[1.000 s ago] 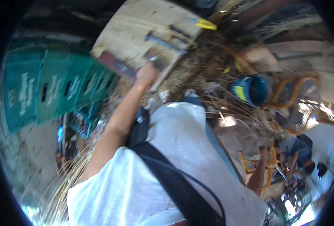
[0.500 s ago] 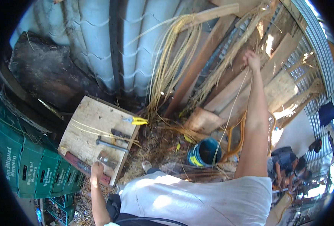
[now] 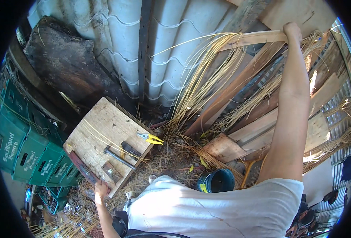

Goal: The person repeatedly picks up thin sticks, places them on a wooden board, and uses a hammer to strike a metal tool against the sticks to sharpen or shape them. The person then places the processed sticks into a pile.

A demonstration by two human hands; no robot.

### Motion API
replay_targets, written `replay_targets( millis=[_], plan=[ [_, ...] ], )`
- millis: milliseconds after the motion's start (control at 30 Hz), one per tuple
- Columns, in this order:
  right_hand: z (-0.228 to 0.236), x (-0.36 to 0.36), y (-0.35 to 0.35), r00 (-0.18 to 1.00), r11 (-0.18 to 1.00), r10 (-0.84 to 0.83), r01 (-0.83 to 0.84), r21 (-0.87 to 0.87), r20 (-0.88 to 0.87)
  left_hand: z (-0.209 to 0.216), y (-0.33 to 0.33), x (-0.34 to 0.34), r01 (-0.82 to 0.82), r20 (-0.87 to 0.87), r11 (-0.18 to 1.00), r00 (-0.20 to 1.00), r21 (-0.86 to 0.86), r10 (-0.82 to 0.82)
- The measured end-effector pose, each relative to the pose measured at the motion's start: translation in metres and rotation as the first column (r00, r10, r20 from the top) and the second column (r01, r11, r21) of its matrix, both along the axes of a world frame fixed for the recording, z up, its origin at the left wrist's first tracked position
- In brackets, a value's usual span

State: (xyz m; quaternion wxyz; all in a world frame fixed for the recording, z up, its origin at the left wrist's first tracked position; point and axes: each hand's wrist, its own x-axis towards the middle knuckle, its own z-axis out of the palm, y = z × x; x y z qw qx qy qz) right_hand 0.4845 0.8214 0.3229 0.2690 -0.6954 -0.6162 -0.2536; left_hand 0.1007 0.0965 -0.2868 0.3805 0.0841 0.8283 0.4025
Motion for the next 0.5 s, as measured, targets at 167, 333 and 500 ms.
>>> replay_targets(
  millis=[167, 333, 500],
  plan=[
    [0.012, 0.028, -0.007, 0.989, 0.989, -0.105, 0.115, 0.091, -0.105, 0.009, 0.017, 0.009, 0.0, 0.075, 0.998, 0.997, -0.06, 0.005],
    [0.03, 0.094, 0.018, 0.964, 0.974, -0.213, 0.222, -0.044, 0.158, 0.008, 0.015, 0.014, -0.022, 0.083, 0.999, 0.996, -0.034, 0.025],
    [0.025, 0.098, 0.01, 0.968, 0.971, -0.238, 0.237, 0.023, 0.078, 0.001, 0.021, 0.014, -0.001, 0.116, 0.995, 0.993, -0.098, 0.012]
  ],
)
